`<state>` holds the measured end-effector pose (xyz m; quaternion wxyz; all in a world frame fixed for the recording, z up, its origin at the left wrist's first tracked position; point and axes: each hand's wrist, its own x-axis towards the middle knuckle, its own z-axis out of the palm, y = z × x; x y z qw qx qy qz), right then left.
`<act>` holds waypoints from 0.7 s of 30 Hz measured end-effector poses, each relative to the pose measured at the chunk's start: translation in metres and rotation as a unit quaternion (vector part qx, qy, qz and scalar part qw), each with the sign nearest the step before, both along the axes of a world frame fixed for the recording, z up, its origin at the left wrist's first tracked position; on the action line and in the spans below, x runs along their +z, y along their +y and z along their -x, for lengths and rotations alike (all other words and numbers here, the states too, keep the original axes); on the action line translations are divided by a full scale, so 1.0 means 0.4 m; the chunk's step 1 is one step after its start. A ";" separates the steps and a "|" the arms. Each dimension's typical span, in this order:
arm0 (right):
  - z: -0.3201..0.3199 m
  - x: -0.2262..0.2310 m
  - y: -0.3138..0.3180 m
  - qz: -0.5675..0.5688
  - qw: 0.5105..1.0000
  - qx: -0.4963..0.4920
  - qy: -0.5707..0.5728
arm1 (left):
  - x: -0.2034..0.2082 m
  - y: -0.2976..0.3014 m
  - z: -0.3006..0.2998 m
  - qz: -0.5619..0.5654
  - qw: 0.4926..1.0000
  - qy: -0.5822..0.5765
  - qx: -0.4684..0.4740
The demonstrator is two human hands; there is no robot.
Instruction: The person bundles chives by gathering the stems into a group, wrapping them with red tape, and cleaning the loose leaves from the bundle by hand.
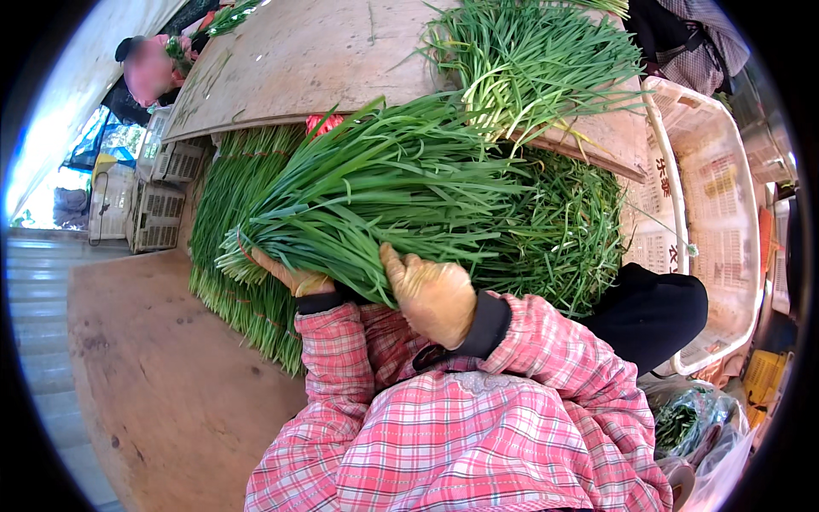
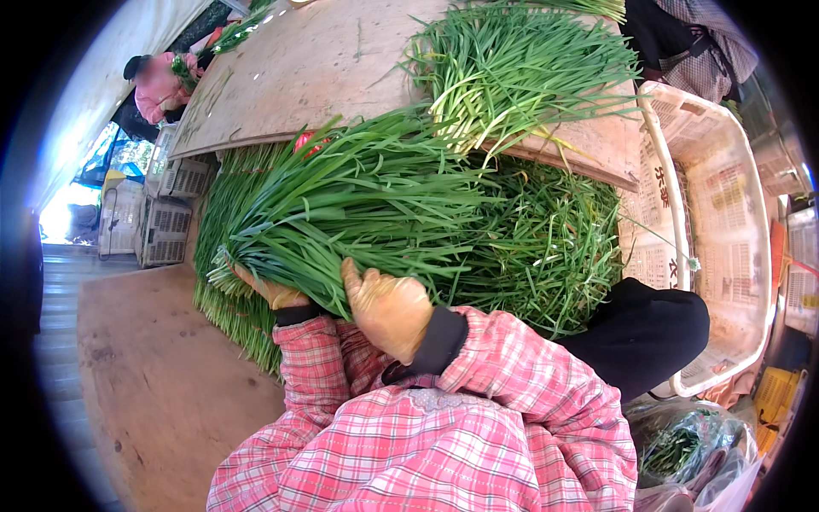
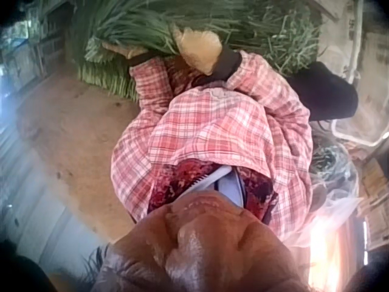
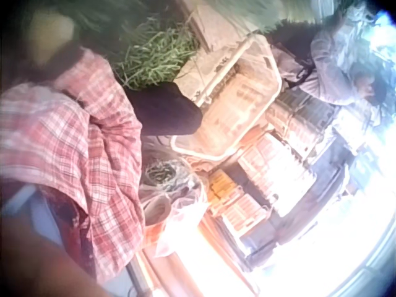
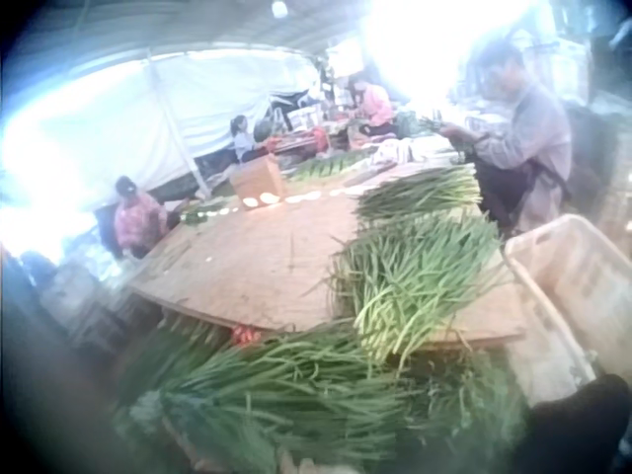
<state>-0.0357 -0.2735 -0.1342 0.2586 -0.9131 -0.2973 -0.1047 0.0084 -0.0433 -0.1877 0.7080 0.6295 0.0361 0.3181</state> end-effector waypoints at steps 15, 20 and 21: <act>-0.061 -0.037 -0.101 -0.316 0.934 0.115 0.121 | 0.013 0.016 -0.002 -0.093 0.992 0.053 0.064; -0.059 -0.060 -0.053 -0.562 0.743 -0.076 0.355 | 0.001 0.000 0.001 0.020 0.996 -0.023 0.081; -0.064 -0.066 -0.038 -0.596 0.710 -0.095 0.363 | -0.014 0.026 0.001 -0.132 0.986 0.010 0.101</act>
